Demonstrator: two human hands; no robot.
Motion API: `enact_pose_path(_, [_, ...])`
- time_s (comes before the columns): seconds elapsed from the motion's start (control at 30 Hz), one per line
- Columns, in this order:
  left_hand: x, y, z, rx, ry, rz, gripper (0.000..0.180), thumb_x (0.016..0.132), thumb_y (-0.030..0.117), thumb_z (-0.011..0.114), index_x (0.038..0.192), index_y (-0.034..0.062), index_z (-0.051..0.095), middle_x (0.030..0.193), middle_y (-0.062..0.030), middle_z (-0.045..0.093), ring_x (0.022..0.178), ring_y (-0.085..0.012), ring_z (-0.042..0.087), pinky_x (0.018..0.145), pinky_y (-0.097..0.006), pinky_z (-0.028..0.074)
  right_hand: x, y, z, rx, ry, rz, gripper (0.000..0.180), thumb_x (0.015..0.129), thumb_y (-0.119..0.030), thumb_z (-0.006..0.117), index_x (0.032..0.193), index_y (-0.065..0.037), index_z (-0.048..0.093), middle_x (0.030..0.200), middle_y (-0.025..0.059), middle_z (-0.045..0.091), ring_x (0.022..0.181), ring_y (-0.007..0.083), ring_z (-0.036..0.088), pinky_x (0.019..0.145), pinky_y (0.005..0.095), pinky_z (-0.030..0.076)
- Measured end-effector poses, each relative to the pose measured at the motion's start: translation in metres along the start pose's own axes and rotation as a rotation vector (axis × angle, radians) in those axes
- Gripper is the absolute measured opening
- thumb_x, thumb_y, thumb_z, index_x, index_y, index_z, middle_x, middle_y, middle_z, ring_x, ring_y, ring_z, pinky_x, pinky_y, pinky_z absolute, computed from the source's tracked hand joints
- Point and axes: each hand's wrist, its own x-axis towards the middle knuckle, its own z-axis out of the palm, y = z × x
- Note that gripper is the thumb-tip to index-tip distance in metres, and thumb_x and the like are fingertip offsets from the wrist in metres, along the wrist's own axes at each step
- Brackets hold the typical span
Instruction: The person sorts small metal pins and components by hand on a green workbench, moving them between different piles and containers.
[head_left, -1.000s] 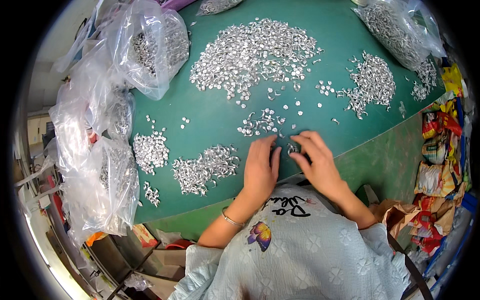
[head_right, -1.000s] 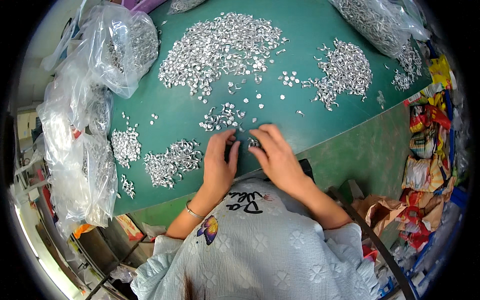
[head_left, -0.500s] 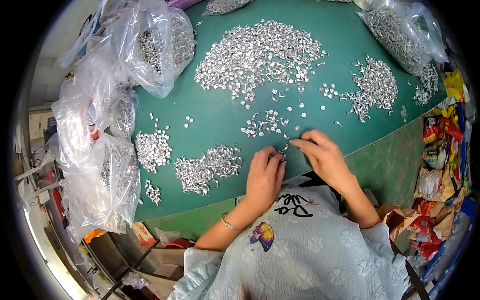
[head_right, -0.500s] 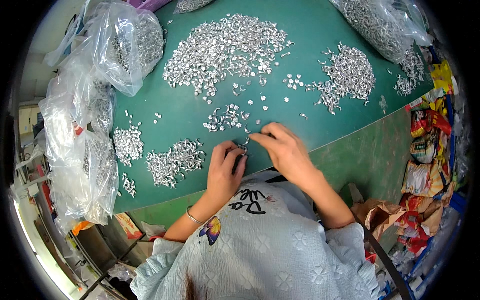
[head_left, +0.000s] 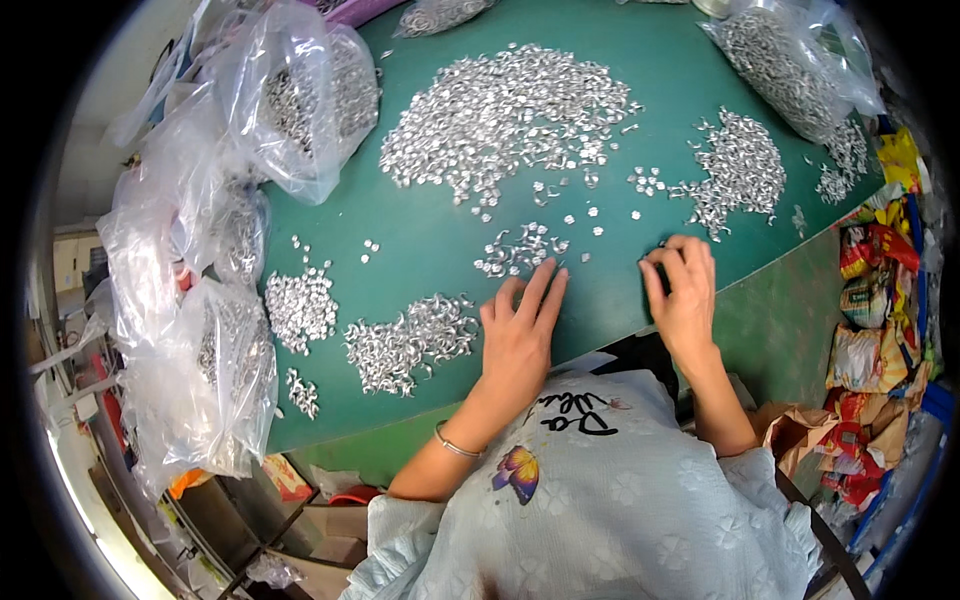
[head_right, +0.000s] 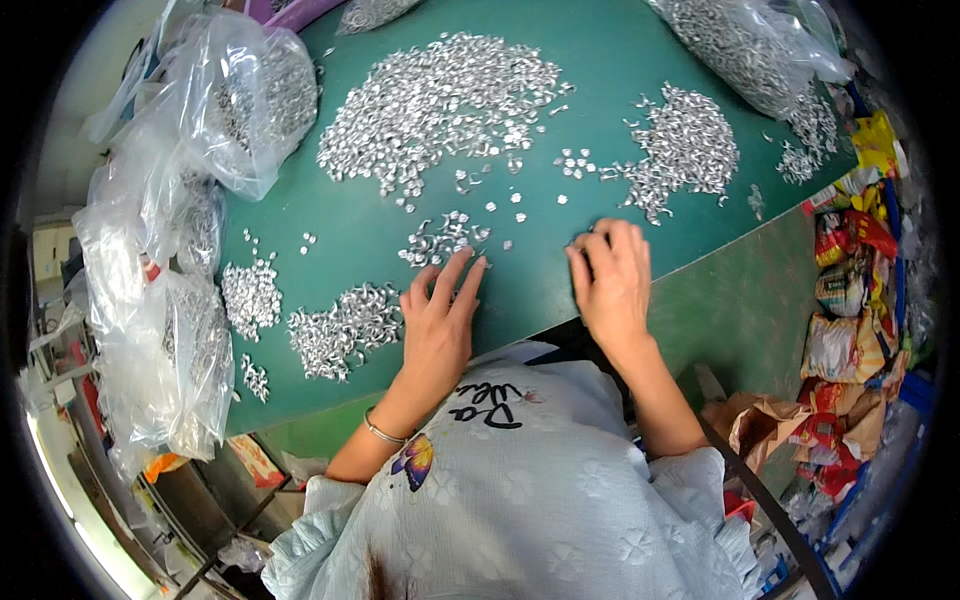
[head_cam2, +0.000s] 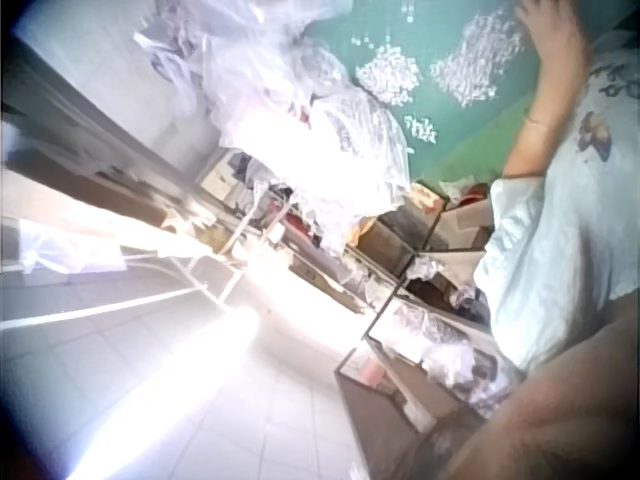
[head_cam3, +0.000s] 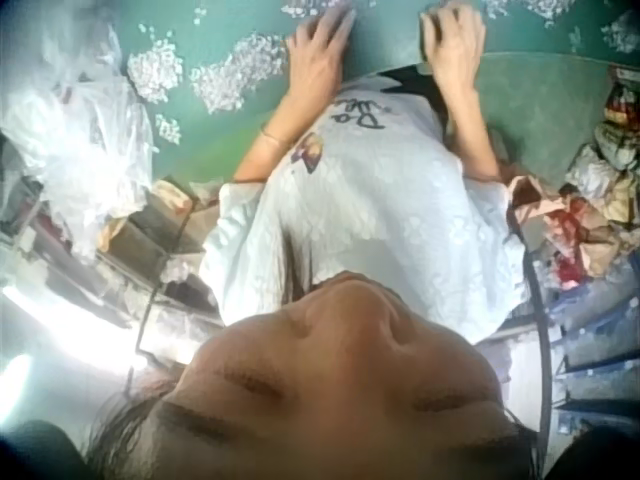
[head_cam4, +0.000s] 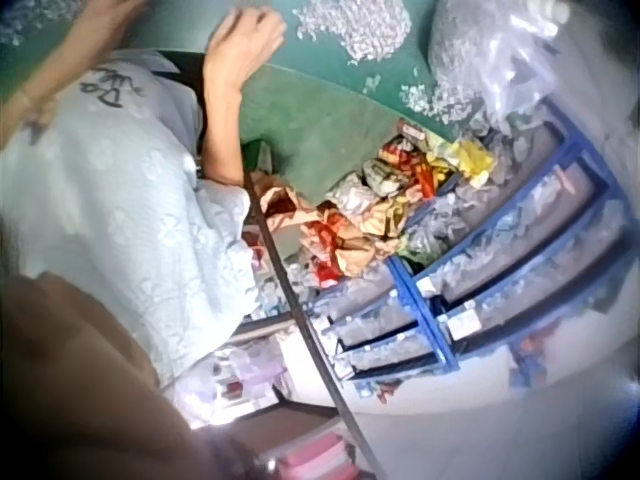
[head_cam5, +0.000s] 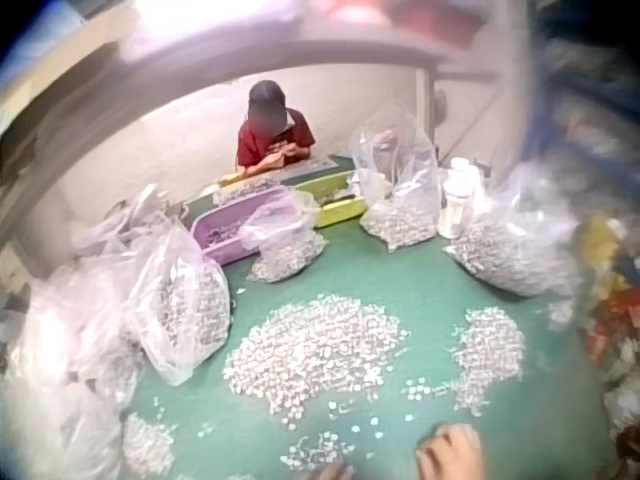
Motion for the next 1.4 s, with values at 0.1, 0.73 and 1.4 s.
enact_pose_path(0.1, [0.007,-0.003,0.001,0.013,-0.05,0.062,0.058,0.075,-0.006,0.055,0.133,0.003,0.053,0.144,-0.0067,0.045,0.115,-0.0314,0.047,0.094,-0.041,0.037,0.004,0.03,-0.003,-0.081,0.107,0.032,0.018,0.075,-0.006,0.074,0.087,-0.004,0.062,0.097,0.011,0.054,0.089,0.0301,0.051,0.076,0.0401,0.041])
enact_pose_path(0.73, [-0.029,-0.027,-0.006,-0.05,0.34,-0.189,0.024,0.072,-0.006,0.069,0.092,0.0034,0.061,0.101,-0.0114,0.058,0.099,-0.0301,0.056,0.087,-0.04,0.039,0.032,0.032,0.004,-0.054,0.15,-0.008,0.025,0.079,-0.011,0.073,0.102,-0.008,0.063,0.116,0.0105,0.055,0.12,0.0322,0.047,0.096,0.047,0.034])
enact_pose_path(1.4, [-0.017,-0.027,-0.01,-0.05,0.198,-0.171,0.034,0.082,0.006,0.067,0.116,0.0042,0.06,0.123,-0.0099,0.054,0.116,-0.03,0.05,0.095,-0.045,0.033,0.017,-0.042,0.025,0.045,-0.44,-0.402,0.041,0.081,-0.017,0.071,0.121,-0.012,0.063,0.141,0.0092,0.047,0.14,0.0312,0.034,0.108,0.0574,0.027])
